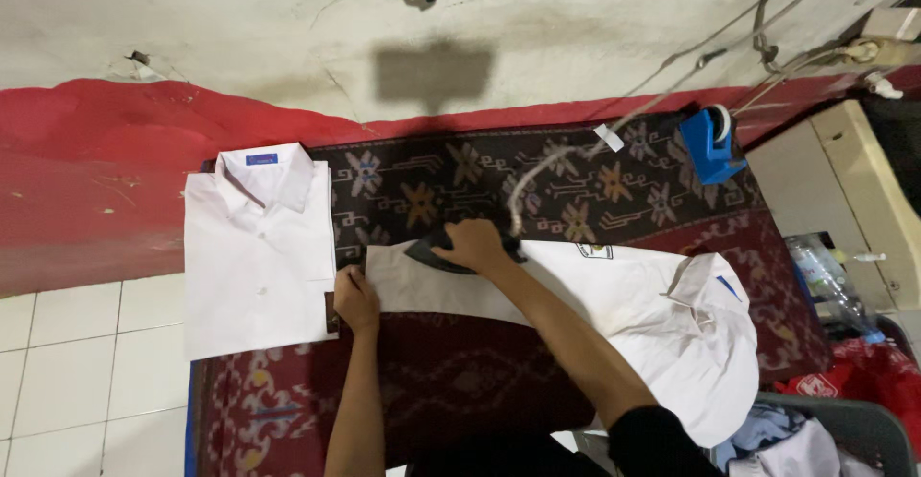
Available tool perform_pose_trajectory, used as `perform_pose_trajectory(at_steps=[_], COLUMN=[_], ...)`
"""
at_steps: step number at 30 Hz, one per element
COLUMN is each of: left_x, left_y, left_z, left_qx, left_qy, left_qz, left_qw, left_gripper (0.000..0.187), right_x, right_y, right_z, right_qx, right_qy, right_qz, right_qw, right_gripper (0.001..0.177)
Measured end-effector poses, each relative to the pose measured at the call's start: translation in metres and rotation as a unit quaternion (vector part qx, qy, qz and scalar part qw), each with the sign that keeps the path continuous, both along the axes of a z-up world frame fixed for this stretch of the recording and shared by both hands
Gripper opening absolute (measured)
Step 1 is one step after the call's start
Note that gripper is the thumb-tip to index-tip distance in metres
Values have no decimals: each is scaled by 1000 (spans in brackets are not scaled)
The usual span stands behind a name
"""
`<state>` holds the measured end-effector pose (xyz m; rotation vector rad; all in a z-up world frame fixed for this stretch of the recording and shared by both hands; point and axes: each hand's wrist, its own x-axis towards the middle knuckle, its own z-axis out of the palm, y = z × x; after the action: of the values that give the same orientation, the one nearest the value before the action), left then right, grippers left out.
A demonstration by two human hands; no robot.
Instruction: The person takes a white shirt from a laundry basket, spreads it across an ironing board, and irons the torso and sleeves before folding it.
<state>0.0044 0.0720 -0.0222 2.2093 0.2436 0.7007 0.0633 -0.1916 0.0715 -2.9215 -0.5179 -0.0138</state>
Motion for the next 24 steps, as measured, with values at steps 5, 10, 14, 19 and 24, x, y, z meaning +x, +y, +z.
perform_pose_trajectory(at_steps=[5, 10, 14, 19, 24], left_x=[-3, 0, 1, -9, -7], left_y=[-2, -4, -5, -6, -10], left_z=[5, 11, 17, 29, 33], left_qx=[-18, 5, -55, -64, -67], left_qy=[16, -10, -15, -49, 41], left_qz=[-8, -7, 1, 36, 17], left_qw=[1000, 1000, 998, 996, 997], left_gripper=[22, 22, 23, 24, 27], right_x=[-42, -52, -33, 2, 10], right_y=[-82, -112, -65, 31, 45], right_z=[22, 39, 30, 9, 5], right_qx=[-21, -40, -46, 8, -15], right_qy=[-30, -46, -2, -1, 37], right_qz=[-47, -53, -54, -7, -2], right_qw=[998, 997, 997, 1000, 999], right_gripper=[59, 60, 63, 60, 61])
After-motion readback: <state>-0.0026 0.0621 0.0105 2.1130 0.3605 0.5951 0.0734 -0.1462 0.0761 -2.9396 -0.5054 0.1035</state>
